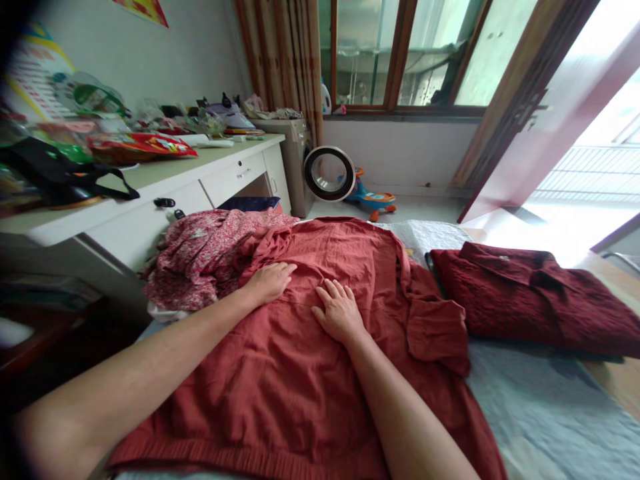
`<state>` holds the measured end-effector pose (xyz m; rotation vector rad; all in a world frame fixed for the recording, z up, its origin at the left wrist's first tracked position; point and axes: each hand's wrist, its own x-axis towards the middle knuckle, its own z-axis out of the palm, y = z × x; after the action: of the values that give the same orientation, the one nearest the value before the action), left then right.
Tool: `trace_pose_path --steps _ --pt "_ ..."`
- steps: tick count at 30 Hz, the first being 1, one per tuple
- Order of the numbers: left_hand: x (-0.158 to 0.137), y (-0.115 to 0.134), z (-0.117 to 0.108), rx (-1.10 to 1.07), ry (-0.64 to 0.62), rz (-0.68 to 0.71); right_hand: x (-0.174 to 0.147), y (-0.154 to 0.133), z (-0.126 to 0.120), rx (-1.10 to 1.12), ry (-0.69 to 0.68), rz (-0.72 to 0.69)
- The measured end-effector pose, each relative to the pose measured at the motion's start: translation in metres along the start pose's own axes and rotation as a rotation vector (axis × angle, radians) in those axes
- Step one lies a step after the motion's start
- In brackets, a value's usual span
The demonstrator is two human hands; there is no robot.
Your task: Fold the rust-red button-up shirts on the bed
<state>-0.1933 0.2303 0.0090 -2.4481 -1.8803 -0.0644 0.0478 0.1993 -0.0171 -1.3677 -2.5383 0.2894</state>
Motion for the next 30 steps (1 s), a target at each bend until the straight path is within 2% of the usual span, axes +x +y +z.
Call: trace_pose_path --steps 3,5,8,11,13,15,17,19,23,26,30 --pt "-0.008 -0.010 0.020 -0.031 -0.154 -0.191 -0.001 0.000 0.002 -0.019 0.021 0.042" --pt "-0.011 -0.018 0.022 -0.031 -0.185 -0.265 -0.002 0.000 0.002 -0.055 0.056 0.139" --pt "-0.013 -0.017 0.014 0.045 -0.108 -0.256 -0.004 -0.001 0.003 -0.113 0.092 0.310" --pt "-0.015 0.003 0.004 0.122 -0.040 -0.248 -0.002 -0.001 0.001 -0.131 0.064 0.366" --pt "-0.019 0.026 0.002 0.111 -0.016 -0.201 -0.001 0.001 -0.005 -0.126 0.016 0.357" --pt "-0.026 0.050 0.005 0.055 0.016 -0.069 -0.001 0.007 -0.016 -0.099 -0.072 0.307" --pt "-0.035 0.071 0.012 -0.018 0.002 0.072 -0.005 0.017 -0.034 -0.071 -0.183 0.216" --pt "-0.046 0.086 0.021 -0.062 -0.026 0.127 -0.017 0.032 -0.057 -0.111 -0.237 0.159" --pt "-0.061 0.095 0.029 -0.074 -0.016 0.119 -0.055 0.060 -0.104 -0.393 -0.052 0.224" --pt "-0.066 0.103 0.025 -0.087 -0.015 0.115 -0.081 0.072 -0.125 -0.511 -0.130 0.304" --pt "-0.075 0.129 0.019 -0.163 -0.051 0.280 -0.095 0.074 -0.126 -0.563 -0.268 0.383"
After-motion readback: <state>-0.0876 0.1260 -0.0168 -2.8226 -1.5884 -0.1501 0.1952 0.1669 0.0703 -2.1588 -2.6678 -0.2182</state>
